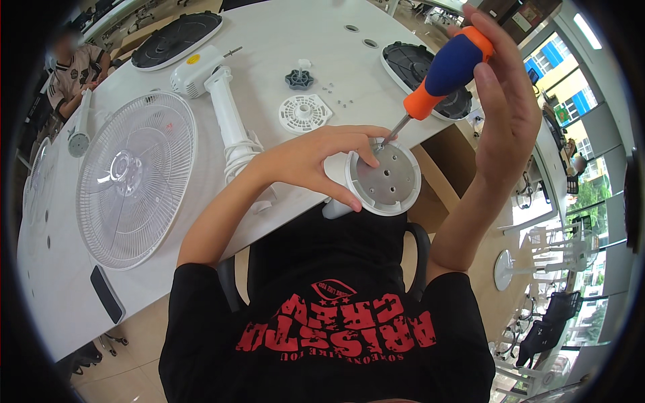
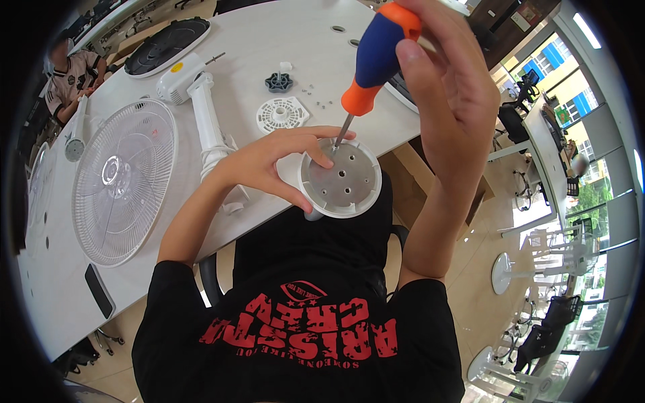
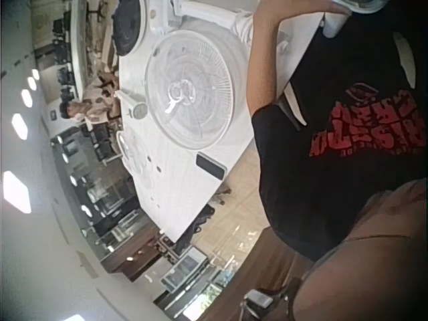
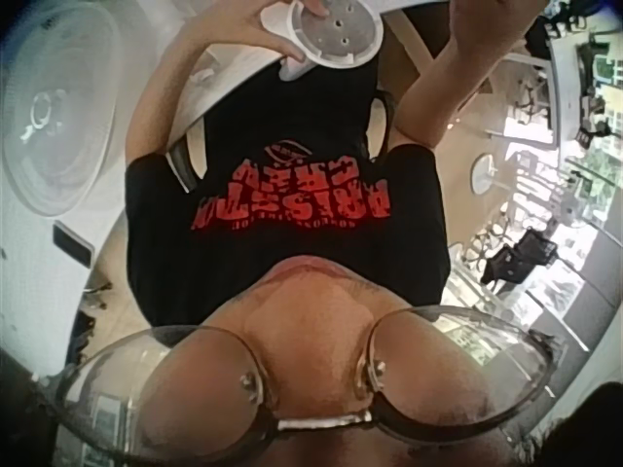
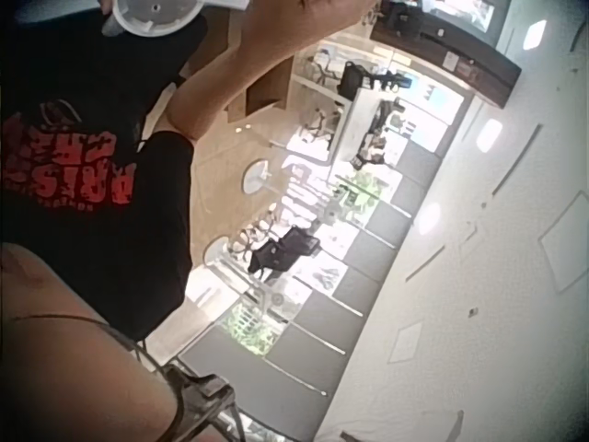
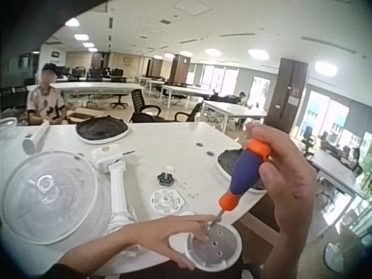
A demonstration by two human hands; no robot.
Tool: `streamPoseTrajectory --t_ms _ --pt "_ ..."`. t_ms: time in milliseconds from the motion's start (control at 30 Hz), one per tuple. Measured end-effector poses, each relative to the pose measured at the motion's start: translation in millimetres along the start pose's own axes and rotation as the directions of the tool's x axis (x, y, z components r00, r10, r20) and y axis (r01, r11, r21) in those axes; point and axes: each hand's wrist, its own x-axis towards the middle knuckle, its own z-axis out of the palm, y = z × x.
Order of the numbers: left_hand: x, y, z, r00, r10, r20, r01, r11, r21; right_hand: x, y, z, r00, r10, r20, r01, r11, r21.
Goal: The person is using a screwdriver to remove screws from a white plastic fan component on a desk.
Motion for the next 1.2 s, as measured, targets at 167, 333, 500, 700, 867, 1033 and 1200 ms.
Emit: streamPoseTrajectory --t_ms 167,333,500,700,867,1033,1200 --pt "0 0 -1 1.0 -0.02 -0.007 0.02 1.0 0.014 -9 12 1 0.997 0.037 -0.066 -0.04 0.998 -0.045" --pt "-1 -4 1 1.0 -0.027 -0.016 0.026 1.0 -0.01 -9 9 18 0.989 -0.044 -0.139 0.04 0.999 -0.032" --pt "0 0 1 1.0 -0.009 -0.011 0.009 1.0 0.006 -6 18 5 0.998 -0.063 -0.01 0.064 0.992 0.11" --pt "-2 -1 1 1.0 -0.018 -0.017 0.018 1.0 -0.005 -18 19 24 0.977 -0.057 -0.205 0.063 0.998 0.023" --pt "0 -4 -4 0.998 -0.054 -0.011 0.054 0.999 0.003 -12 6 31 0.968 -0.014 -0.25 0.063 0.979 0.192" --pt "1 -2 -5 1.0 -0.016 0.004 0.015 0.999 0.033 -4 -8 40 0.955 -0.011 -0.295 0.078 0.973 0.216" --pt "3 3 1 0.997 -0.057 0.053 0.057 0.998 -0.009 -21 5 33 0.973 0.005 -0.23 0.019 0.994 0.105"
